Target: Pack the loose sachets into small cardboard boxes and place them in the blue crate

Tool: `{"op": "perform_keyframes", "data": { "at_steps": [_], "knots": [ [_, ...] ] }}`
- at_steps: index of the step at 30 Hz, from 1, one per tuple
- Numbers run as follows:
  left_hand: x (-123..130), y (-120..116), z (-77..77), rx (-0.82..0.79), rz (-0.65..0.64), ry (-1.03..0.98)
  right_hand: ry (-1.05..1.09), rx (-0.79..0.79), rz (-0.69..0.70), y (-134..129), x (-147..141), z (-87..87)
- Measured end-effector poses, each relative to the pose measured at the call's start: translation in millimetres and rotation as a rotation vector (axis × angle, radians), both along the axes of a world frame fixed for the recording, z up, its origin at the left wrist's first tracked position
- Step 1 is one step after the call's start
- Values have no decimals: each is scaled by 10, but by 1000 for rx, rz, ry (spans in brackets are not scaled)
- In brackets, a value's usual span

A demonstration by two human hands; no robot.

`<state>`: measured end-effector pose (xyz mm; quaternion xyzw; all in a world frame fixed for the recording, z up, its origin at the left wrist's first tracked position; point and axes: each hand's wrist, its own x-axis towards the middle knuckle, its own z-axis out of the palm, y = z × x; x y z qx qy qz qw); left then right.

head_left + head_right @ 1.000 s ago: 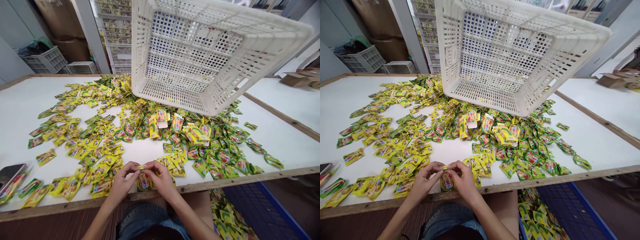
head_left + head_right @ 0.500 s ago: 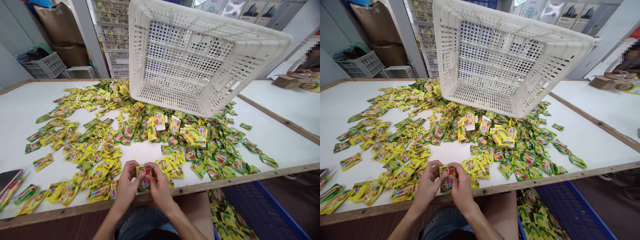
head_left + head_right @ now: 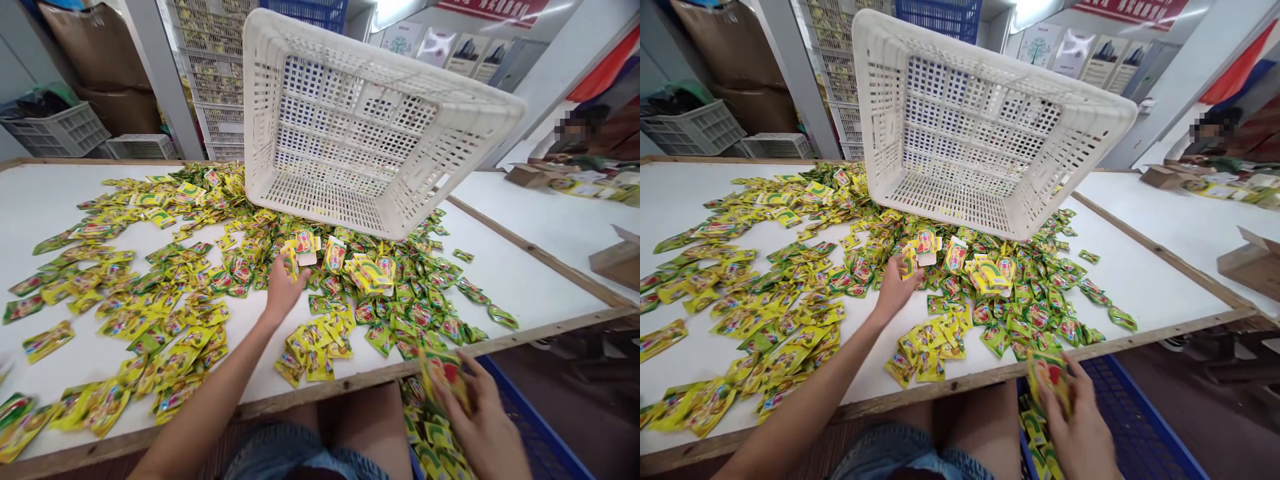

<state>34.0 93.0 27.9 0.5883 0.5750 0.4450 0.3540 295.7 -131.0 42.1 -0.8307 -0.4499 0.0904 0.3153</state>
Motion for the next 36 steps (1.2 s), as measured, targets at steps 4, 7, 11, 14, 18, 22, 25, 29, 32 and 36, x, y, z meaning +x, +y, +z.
{"op": "perform_keyframes", "data": {
  "at_steps": [4,7,11,14,18,22,25,29,32,36],
  "knots": [
    [-87,554,-190,-83,42,117,-307,-130,-28,-245,505,-40],
    [-178,619,-268,-136,20,73,-110,-46,189,10,152,-107],
    [-420,430,-273,-188,13,-27,-32,47,434,744,-574,-153],
    [-631,157,-264,-236,10,-156,-162,40,417,1287,-924,-188],
    [-813,-248,-236,-284,7,-344,-264,-98,341,1723,-1196,-306],
    [-872,-521,-201,-392,36,-616,-203,-133,385,1836,-1304,-425],
    [-883,-628,-193,-477,22,-716,-146,-111,443,1848,-1222,-421],
    [-889,-725,-199,-536,38,-762,-61,-69,499,1848,-1022,-306],
    [-876,-780,-190,-572,54,-750,-74,-83,534,1832,-1024,-256],
    [-846,-824,-140,-581,31,-719,-178,-170,631,1842,-1255,-335]
  ]
}}
